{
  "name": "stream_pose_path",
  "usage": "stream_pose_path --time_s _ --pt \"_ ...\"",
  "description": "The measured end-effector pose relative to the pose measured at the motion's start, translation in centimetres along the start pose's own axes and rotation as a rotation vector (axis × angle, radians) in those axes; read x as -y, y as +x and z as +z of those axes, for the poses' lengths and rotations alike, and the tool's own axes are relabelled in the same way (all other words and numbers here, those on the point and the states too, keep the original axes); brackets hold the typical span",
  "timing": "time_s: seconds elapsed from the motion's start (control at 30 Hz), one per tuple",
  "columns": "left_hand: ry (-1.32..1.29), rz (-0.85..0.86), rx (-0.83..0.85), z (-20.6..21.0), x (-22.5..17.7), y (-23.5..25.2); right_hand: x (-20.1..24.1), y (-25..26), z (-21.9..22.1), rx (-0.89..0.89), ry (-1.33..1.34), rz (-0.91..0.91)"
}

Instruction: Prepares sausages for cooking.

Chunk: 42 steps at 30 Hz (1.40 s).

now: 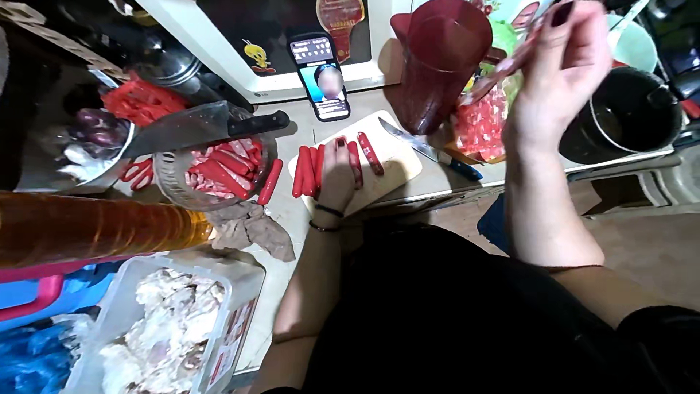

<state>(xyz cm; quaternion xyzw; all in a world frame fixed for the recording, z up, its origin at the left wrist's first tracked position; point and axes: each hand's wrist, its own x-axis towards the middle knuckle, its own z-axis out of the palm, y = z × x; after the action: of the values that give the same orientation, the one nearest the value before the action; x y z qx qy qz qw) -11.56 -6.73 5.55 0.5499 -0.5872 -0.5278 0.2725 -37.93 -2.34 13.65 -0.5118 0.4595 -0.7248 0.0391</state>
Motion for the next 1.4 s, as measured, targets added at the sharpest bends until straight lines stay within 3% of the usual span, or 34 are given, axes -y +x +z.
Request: stream_pose_path --time_s 0.1,0.17,0.23,0.27,0.33,0.4,0.47,0.53,0.67,0.9,0.97,1.07,1.13,1.23,1.33,1.4 --pt "0.254 -0.053 -0.031 -0.6 0.7 0.6 -3.8 0.5 -4.6 -0.081 -0.436 0.112" --pt "0.456 0.01 -0.056 -0.4 0.8 0.9 -5.5 0.0 -6.8 0.08 -0.863 0.48" --pt "0.599 0.059 -0.099 0.3 0.8 1.3 -5.8 -0.6 -7.4 0.212 -1.028 0.746" --pt "0.673 0.058 -0.124 0.6 0.8 1.8 -5.4 -1.0 -7.0 0.19 -1.042 0.728" --pt "0.795 0.032 -0.154 1.1 1.1 2.4 -3.9 -2.9 -5.0 0.096 -0.926 0.445" --pt "0.874 0.017 -0.149 1.4 1.0 2.5 -2.1 -5.6 -1.8 0.155 -0.688 0.198" --pt "0.959 0.019 -0.144 1.9 0.6 2.3 -1.1 -8.4 1.4 0.434 -0.581 0.231" --pt "0.985 0.009 -0.146 2.0 0.4 2.2 -3.0 -11.0 4.3 0.693 -0.534 0.271" --pt "0.925 0.087 -0.195 1.3 1.9 2.1 -7.0 -13.5 8.8 0.841 -0.504 0.369" --pt "0.83 0.163 -0.2 0.8 3.6 0.5 -6.5 -10.2 11.9 1.097 -0.578 0.726" --pt "0.708 0.225 -0.168 0.7 3.3 -0.8 -6.2 -9.1 10.8 1.076 -0.38 0.857" --pt "0.414 0.26 -0.005 0.8 2.0 -1.8 -5.1 -7.9 8.3 0.895 0.122 0.974" --pt "0.235 0.202 0.162 1.3 1.0 -1.6 -3.5 -6.8 7.4 0.821 0.228 0.951" --pt "-0.063 0.083 0.408 1.8 -0.7 -1.1 -1.9 -5.6 6.9 0.702 0.133 0.763" --pt "-0.293 -0.02 0.48 2.4 -2.7 -1.2 -1.4 -4.7 6.5 0.606 0.126 0.595" --pt "-0.372 0.013 0.525 2.6 -3.1 -1.2 -1.4 -4.5 6.2 0.555 0.114 0.511"
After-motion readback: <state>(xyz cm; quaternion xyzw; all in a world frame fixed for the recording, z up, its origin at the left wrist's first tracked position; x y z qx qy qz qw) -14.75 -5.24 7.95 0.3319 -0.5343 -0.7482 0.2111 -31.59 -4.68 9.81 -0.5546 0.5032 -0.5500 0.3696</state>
